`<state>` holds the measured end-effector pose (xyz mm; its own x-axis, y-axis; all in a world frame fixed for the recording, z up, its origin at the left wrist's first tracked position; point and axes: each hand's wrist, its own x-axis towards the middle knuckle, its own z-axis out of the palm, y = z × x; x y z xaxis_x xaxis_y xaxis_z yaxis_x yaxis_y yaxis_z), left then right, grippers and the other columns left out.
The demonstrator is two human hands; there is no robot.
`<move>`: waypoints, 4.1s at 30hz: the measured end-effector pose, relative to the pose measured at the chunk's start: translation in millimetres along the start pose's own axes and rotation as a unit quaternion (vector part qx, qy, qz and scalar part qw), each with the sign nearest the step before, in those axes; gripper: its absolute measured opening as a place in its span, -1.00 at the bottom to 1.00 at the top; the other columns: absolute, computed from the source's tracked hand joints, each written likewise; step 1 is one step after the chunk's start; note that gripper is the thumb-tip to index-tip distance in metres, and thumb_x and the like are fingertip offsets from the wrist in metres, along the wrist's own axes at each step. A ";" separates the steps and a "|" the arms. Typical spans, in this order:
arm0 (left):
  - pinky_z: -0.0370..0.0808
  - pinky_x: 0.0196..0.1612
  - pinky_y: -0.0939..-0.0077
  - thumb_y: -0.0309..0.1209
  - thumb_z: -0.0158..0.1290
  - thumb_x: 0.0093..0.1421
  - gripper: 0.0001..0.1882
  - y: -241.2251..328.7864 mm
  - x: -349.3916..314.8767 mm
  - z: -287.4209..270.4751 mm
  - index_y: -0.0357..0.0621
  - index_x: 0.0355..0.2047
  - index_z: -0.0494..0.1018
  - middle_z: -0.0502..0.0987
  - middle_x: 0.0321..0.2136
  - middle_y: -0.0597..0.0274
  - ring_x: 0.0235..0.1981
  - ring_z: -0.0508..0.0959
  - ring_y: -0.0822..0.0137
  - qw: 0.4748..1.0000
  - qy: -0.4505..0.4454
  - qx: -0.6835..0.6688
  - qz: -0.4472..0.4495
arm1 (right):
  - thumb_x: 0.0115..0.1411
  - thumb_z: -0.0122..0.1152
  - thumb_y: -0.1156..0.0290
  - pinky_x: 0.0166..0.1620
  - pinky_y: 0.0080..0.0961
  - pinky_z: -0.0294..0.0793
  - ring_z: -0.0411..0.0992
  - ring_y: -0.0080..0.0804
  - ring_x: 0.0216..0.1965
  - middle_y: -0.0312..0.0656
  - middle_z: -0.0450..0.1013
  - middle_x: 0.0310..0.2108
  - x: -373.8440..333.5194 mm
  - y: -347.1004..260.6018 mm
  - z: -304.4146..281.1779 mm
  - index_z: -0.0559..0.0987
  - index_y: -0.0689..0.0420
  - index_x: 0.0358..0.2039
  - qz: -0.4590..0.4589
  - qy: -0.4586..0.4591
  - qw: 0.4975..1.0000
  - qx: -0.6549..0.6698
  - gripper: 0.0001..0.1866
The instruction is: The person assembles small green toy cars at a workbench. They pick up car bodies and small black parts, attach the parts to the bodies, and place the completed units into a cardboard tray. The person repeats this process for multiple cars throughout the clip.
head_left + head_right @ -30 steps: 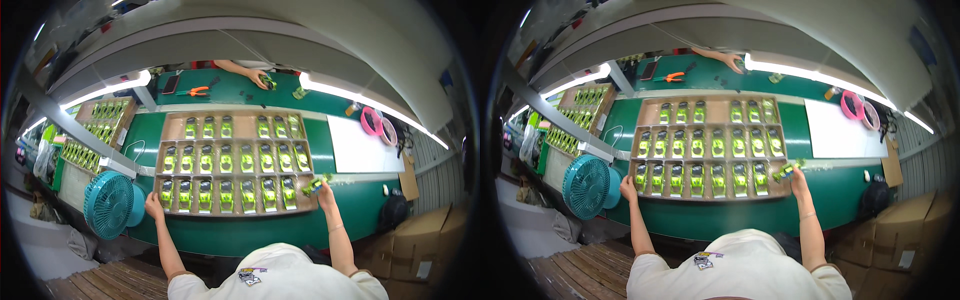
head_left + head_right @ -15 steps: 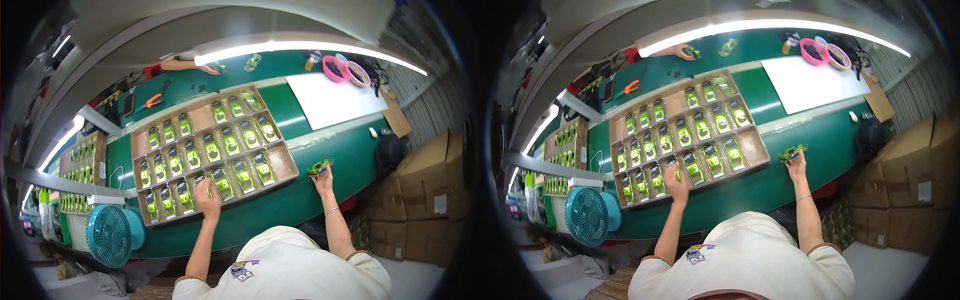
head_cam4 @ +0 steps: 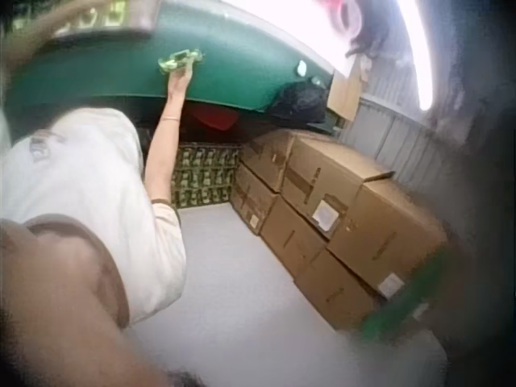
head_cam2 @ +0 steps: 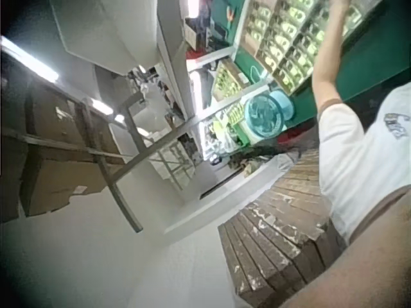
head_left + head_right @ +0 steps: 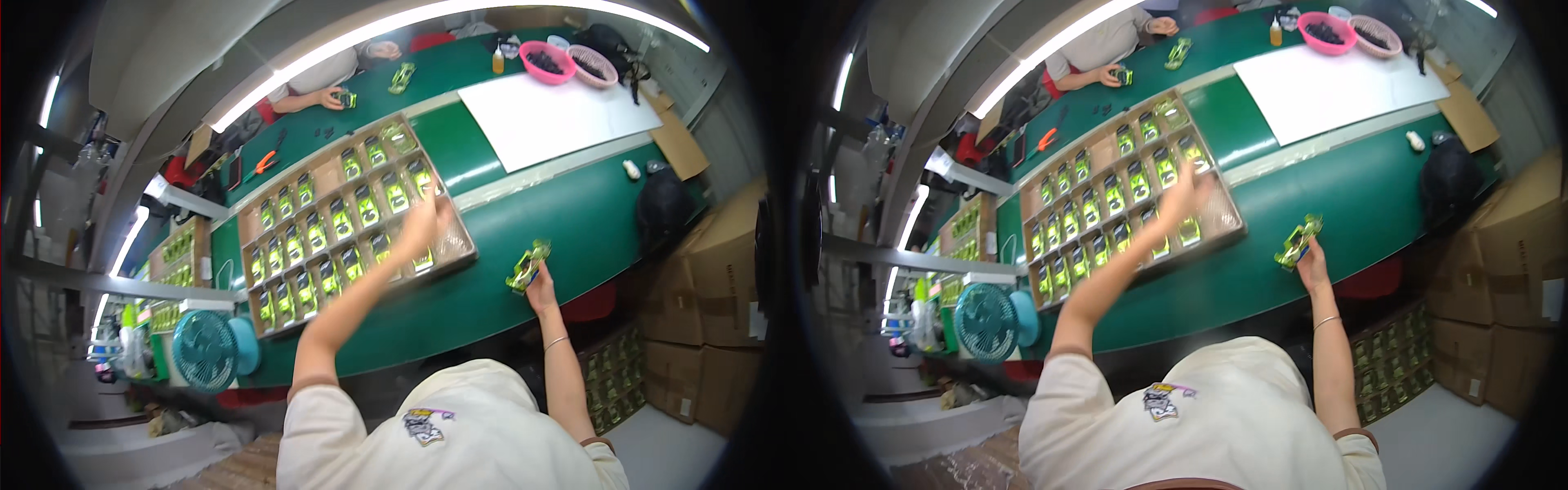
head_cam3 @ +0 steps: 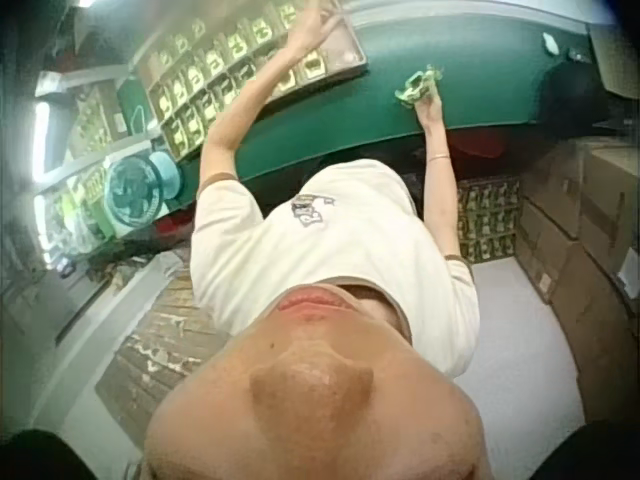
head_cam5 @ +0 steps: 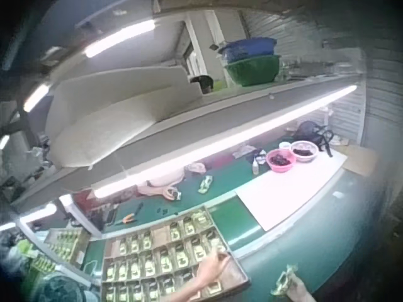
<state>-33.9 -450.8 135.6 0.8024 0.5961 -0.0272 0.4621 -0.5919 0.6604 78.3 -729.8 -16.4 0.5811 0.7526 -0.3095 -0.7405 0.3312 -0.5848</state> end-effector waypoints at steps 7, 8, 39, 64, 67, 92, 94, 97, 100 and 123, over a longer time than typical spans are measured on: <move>0.37 -0.56 0.57 -0.28 0.01 0.07 -0.60 -26.2 179.9 -59.9 -0.33 -0.16 0.31 0.53 -0.57 0.18 -0.63 0.45 0.47 0.962 0.269 0.030 -0.043 | 0.16 0.00 0.24 -0.03 -0.41 0.29 0.35 -0.45 -0.15 -0.26 0.40 -0.23 -5.8 9.4 -4.2 0.40 0.19 -0.08 -0.007 0.022 0.998 -0.052 -0.62; 0.46 -0.36 0.46 -0.26 0.03 0.05 -0.53 12.5 171.9 -17.9 -0.33 -0.09 0.33 0.55 -0.53 0.14 -0.50 0.55 0.35 0.998 0.067 -0.007 -0.016 | 0.12 0.08 0.22 -0.14 -0.52 0.33 0.35 -0.53 -0.20 -0.31 0.40 -0.24 -8.2 4.8 -21.7 0.44 0.10 -0.13 0.008 0.071 0.995 -0.072 -0.66; 0.42 -0.50 0.69 -0.50 0.00 0.11 -0.26 82.8 16.2 275.1 -0.18 0.20 -0.17 0.23 -0.03 0.06 -0.33 0.40 0.39 0.949 0.050 -0.304 0.060 | 0.10 0.00 0.35 -0.14 -0.31 0.39 0.44 -0.13 -0.23 -0.03 0.47 -0.32 -78.3 1.7 -212.2 0.48 0.24 -0.25 -0.041 0.373 0.768 -0.520 -0.73; 0.42 -0.56 0.67 -0.46 0.06 0.04 -0.22 75.4 24.1 268.5 -0.05 0.19 -0.15 0.21 -0.07 0.02 -0.43 0.41 0.38 0.923 0.078 -0.376 -0.005 | 0.12 -0.01 0.27 -0.02 -0.26 0.31 0.34 -0.06 -0.08 0.00 0.38 -0.12 25.1 -59.7 -286.8 0.42 0.21 -0.11 -0.154 0.385 0.668 -0.618 -0.64; 0.40 -0.16 0.36 -0.29 0.17 -0.05 -0.17 63.8 17.0 269.4 -0.14 0.17 -0.02 0.33 -0.08 -0.09 -0.25 0.43 0.18 0.930 0.128 -0.344 -0.030 | 0.13 -0.01 0.27 -0.02 -0.27 0.31 0.34 -0.06 -0.08 0.01 0.38 -0.11 32.0 -30.9 -238.4 0.42 0.21 -0.11 -0.185 0.333 0.683 -0.624 -0.63; 0.45 -0.17 0.36 -0.35 0.29 -0.16 -0.15 -85.4 -205.4 135.1 -0.26 0.08 0.05 0.37 -0.07 -0.04 -0.25 0.50 0.12 0.974 0.119 -0.181 0.066 | 0.17 -0.05 0.23 0.00 -0.28 0.30 0.33 -0.05 -0.05 0.04 0.37 -0.09 -53.6 210.2 25.9 0.40 0.19 -0.05 -0.019 -0.238 0.697 -0.676 -0.61; 0.45 -0.19 0.37 -0.35 0.29 -0.16 -0.15 -88.7 -201.2 136.8 -0.26 0.08 0.05 0.37 -0.07 -0.04 -0.27 0.51 0.13 0.969 0.109 -0.214 0.058 | 0.17 -0.05 0.23 0.00 -0.29 0.30 0.33 -0.05 -0.05 0.04 0.36 -0.09 -48.7 216.1 28.2 0.39 0.19 -0.05 0.001 -0.274 0.676 -0.684 -0.60; 0.45 -0.14 0.30 -0.37 0.28 -0.16 -0.17 -87.8 -199.7 134.4 -0.26 0.07 0.05 0.36 -0.07 -0.08 -0.20 0.49 0.01 0.964 0.089 -0.248 0.045 | 0.18 -0.05 0.22 0.00 -0.29 0.30 0.33 -0.05 -0.05 0.04 0.36 -0.08 -47.1 218.8 32.1 0.39 0.19 -0.04 0.045 -0.323 0.649 -0.687 -0.60; 0.43 -0.10 0.29 -0.36 0.28 -0.15 -0.17 -88.2 -199.6 133.7 -0.26 0.08 0.06 0.35 -0.07 -0.10 -0.15 0.47 0.00 0.961 0.074 -0.256 0.077 | 0.18 -0.06 0.22 0.00 -0.29 0.30 0.32 -0.04 -0.05 0.04 0.36 -0.08 -43.2 218.2 38.7 0.39 0.18 -0.04 0.079 -0.366 0.627 -0.683 -0.60; 0.40 -0.07 0.31 -0.31 0.20 -0.04 -0.20 -94.1 -207.1 127.3 -0.27 0.11 0.01 0.33 -0.07 -0.11 -0.16 0.46 0.04 0.924 0.045 -0.345 0.157 | -0.06 0.32 0.47 0.12 -0.29 0.19 0.18 -0.26 0.10 -0.08 0.19 0.07 -52.1 30.0 95.2 -0.04 0.10 0.22 0.158 -0.198 0.901 -0.353 -0.09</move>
<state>-195.5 -587.6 -16.4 0.8068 0.5153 0.2891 -0.1636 -0.2754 0.9473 -6.3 -704.9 53.5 0.1087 0.9362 -0.3343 -0.3679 -0.2745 -0.8884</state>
